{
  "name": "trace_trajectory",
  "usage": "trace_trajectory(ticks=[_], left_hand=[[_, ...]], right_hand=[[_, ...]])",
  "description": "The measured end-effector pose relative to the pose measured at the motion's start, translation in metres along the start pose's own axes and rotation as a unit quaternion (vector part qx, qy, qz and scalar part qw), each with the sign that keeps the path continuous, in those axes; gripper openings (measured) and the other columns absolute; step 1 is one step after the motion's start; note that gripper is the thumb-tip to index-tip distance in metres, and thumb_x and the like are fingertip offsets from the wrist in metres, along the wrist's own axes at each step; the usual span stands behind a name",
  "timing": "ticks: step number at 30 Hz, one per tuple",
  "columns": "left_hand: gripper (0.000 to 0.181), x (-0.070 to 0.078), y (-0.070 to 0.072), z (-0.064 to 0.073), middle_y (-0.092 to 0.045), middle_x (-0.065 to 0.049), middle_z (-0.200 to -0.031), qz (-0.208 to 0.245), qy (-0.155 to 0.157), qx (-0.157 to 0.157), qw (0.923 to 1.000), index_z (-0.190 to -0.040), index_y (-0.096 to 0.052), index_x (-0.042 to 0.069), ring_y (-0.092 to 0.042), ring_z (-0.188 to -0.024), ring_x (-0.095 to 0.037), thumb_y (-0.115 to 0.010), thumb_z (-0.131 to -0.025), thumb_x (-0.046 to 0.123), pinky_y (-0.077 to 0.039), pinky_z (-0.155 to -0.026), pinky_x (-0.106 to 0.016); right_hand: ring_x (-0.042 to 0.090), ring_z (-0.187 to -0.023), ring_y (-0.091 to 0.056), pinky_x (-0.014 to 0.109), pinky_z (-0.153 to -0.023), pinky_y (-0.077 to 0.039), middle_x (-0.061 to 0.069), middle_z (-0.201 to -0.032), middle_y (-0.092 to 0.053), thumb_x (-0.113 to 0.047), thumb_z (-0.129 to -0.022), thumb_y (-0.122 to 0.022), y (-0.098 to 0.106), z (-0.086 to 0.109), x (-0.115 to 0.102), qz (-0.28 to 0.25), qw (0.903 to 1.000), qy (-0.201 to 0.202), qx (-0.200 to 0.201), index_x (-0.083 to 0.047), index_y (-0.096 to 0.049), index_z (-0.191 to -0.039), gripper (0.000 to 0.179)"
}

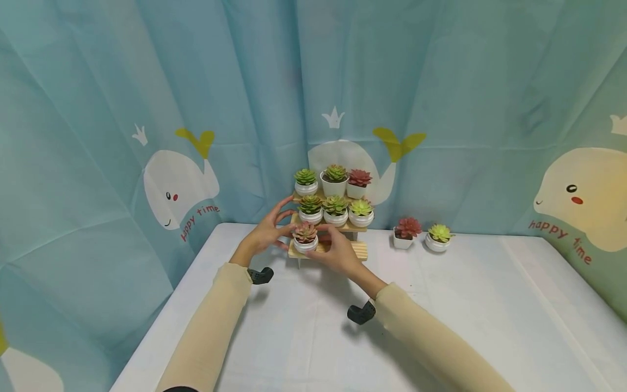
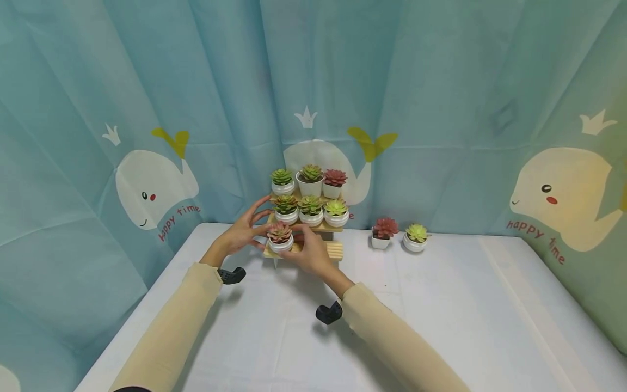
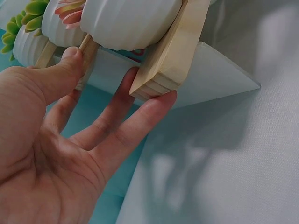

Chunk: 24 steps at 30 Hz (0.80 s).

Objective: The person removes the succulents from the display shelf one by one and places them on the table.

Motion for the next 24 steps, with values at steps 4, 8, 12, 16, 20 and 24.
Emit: trace_trajectory(ticks=[4, 8, 12, 16, 20, 24], left_hand=[[0.079, 0.0007, 0.0001, 0.0005, -0.027, -0.011, -0.166, -0.001, 0.000, 0.001, 1.0000, -0.164, -0.018, 0.041, -0.069, -0.098, -0.028, -0.060, -0.105, 0.008, -0.059, -0.068, -0.060], [0.080, 0.0011, -0.0001, 0.0010, -0.026, -0.011, -0.166, 0.000, -0.001, -0.002, 1.0000, -0.164, -0.017, 0.041, -0.069, -0.096, -0.029, -0.059, -0.105, 0.007, -0.060, -0.068, -0.058], [0.080, 0.0014, 0.0000, 0.0016, -0.025, -0.012, -0.167, -0.002, -0.001, -0.004, 1.0000, -0.165, -0.016, 0.040, -0.070, -0.095, -0.029, -0.059, -0.105, 0.008, -0.060, -0.068, -0.058], [0.080, 0.0014, -0.0003, 0.0013, -0.025, -0.012, -0.167, -0.002, 0.002, -0.004, 1.0000, -0.165, -0.016, 0.039, -0.070, -0.095, -0.030, -0.059, -0.105, 0.008, -0.059, -0.069, -0.060], [0.080, 0.0014, -0.0002, 0.0014, -0.026, -0.012, -0.166, -0.002, 0.005, -0.002, 1.0000, -0.164, -0.017, 0.040, -0.070, -0.095, -0.031, -0.060, -0.105, 0.008, -0.060, -0.068, -0.058], [0.080, 0.0017, -0.0003, 0.0019, -0.025, -0.011, -0.167, -0.002, 0.006, -0.001, 1.0000, -0.164, -0.017, 0.041, -0.070, -0.095, -0.031, -0.060, -0.105, 0.008, -0.060, -0.067, -0.057]], right_hand=[[0.030, -0.117, -0.066, 0.046, -0.100, -0.053, 0.015, -0.130, -0.065, -0.016, -0.086, -0.087, -0.0020, -0.0015, -0.0007, 0.011, 0.9999, -0.002, 0.009, -0.004, -0.054, -0.138, 0.063], [0.029, -0.114, -0.067, 0.047, -0.098, -0.054, 0.015, -0.125, -0.068, -0.020, -0.086, -0.087, -0.0037, -0.0026, -0.0024, 0.026, 0.9995, -0.004, 0.016, -0.004, -0.055, -0.136, 0.062], [0.030, -0.110, -0.068, 0.047, -0.094, -0.055, 0.017, -0.120, -0.069, -0.021, -0.087, -0.086, -0.0050, -0.0037, -0.0040, 0.033, 0.9993, 0.000, 0.021, -0.002, -0.055, -0.133, 0.059], [0.031, -0.107, -0.068, 0.048, -0.092, -0.056, 0.018, -0.118, -0.070, -0.021, -0.088, -0.085, -0.0056, -0.0037, -0.0039, 0.040, 0.9989, 0.000, 0.023, -0.001, -0.056, -0.133, 0.057], [0.030, -0.108, -0.068, 0.047, -0.092, -0.056, 0.017, -0.119, -0.070, -0.022, -0.089, -0.084, -0.0061, -0.0029, -0.0034, 0.045, 0.9988, -0.006, 0.020, -0.001, -0.056, -0.134, 0.057], [0.030, -0.108, -0.068, 0.046, -0.092, -0.056, 0.017, -0.119, -0.069, -0.021, -0.089, -0.084, -0.0060, -0.0022, -0.0041, 0.042, 0.9989, -0.007, 0.019, -0.001, -0.056, -0.134, 0.057]])
Point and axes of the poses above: each hand's wrist, its own z-axis away from the middle knuckle, its own y-axis out of the back of the hand, x = y × z, the point moved 7 cm from there along -z, towards the middle knuckle
